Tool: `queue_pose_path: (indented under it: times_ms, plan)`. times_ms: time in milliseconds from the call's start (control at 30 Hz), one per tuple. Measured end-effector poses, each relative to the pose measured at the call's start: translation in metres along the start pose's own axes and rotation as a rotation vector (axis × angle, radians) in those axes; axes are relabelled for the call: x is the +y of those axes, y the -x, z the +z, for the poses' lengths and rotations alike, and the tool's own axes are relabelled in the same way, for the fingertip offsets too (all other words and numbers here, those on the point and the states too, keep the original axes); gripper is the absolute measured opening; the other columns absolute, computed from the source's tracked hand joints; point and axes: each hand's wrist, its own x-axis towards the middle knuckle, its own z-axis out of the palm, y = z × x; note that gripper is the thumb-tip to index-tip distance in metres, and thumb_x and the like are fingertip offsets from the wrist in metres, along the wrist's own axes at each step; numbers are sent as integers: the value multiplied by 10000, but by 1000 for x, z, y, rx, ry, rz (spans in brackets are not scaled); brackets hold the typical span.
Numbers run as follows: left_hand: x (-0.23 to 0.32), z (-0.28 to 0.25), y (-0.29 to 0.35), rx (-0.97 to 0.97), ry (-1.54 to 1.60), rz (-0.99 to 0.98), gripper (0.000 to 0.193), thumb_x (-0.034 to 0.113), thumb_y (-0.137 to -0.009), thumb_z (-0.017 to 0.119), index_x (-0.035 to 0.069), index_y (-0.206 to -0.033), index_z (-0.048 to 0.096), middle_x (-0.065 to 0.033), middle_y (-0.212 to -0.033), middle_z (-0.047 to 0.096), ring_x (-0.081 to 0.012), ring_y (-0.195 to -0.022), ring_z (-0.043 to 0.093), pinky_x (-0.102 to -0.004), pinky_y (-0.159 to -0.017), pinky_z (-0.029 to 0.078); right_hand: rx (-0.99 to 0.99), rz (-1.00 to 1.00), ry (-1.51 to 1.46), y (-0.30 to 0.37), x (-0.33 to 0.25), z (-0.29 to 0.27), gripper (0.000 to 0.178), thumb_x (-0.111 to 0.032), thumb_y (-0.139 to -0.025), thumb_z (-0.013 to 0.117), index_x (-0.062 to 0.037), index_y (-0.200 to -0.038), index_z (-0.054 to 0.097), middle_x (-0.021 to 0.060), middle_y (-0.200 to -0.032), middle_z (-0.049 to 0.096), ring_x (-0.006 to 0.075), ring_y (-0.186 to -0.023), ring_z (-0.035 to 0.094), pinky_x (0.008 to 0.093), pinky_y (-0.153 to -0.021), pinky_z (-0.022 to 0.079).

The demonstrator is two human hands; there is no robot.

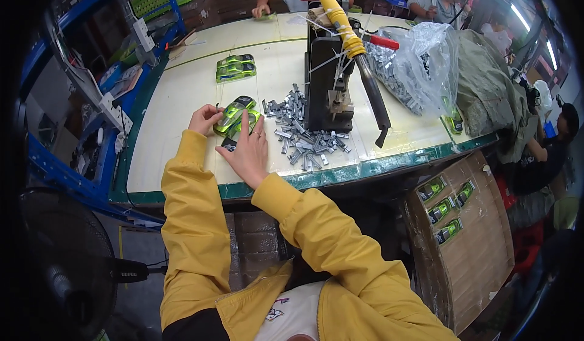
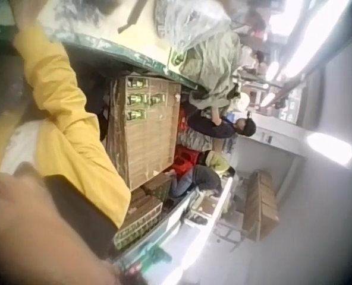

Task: The person assembles toy car bodies by hand, joining plastic components to form assembled toys.

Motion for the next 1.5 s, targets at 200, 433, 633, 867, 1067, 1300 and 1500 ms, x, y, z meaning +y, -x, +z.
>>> queue_pose_path:
  times_ms: [200,433,633,867,1067,1300,1500]
  plan:
    - [2,-4,1,106,-51,10,127,59,-697,599,9,-791,532,-50,-842,577,-93,-718,529,-211,-632,425,-16,-42,0,2,2,-7,901,-234,-557,652,-61,-1260,117,262,-1194,256,374,-1068,303,394,-883,263]
    - [19,18,13,103,-388,221,159,68,-579,653,83,-725,591,-130,-1074,477,-233,-1001,453,-308,-831,358,-143,-126,77,12,12,-31,839,-188,-560,601,-76,-1260,153,203,-1140,348,319,-1015,360,374,-856,274]
    - [12,1,11,88,-488,217,157,78,-551,665,90,-700,616,-145,-1104,450,-258,-1031,431,-318,-851,343,-76,-189,171,14,16,-33,746,-185,-591,604,-93,-1237,242,109,-1018,448,249,-917,425,351,-767,321]
    - [35,18,16,222,-120,163,158,99,-703,593,-2,-824,584,-29,-619,541,-84,-518,491,-185,-483,380,-110,-255,68,40,21,-64,667,-201,-604,619,-99,-1195,325,77,-936,494,217,-875,448,325,-721,333]
    - [34,21,19,-85,147,30,179,81,-768,513,-26,-912,525,-4,-488,448,-81,-415,426,-200,-413,335,17,-246,53,44,28,-66,608,-217,-599,630,-86,-1142,389,46,-896,508,189,-841,454,313,-694,333]
    - [32,22,10,-264,392,-99,156,87,-799,432,-2,-921,471,-90,-763,516,-158,-696,523,-260,-620,451,-38,-234,112,33,29,-63,629,-233,-599,630,-86,-1153,372,65,-913,514,207,-855,468,321,-712,340]
    - [41,29,20,-320,220,-125,175,79,-796,455,28,-961,426,-80,-719,515,-142,-678,512,-262,-627,439,-42,-260,67,28,32,-61,624,-239,-596,638,-84,-1144,382,73,-903,520,211,-865,472,330,-712,354]
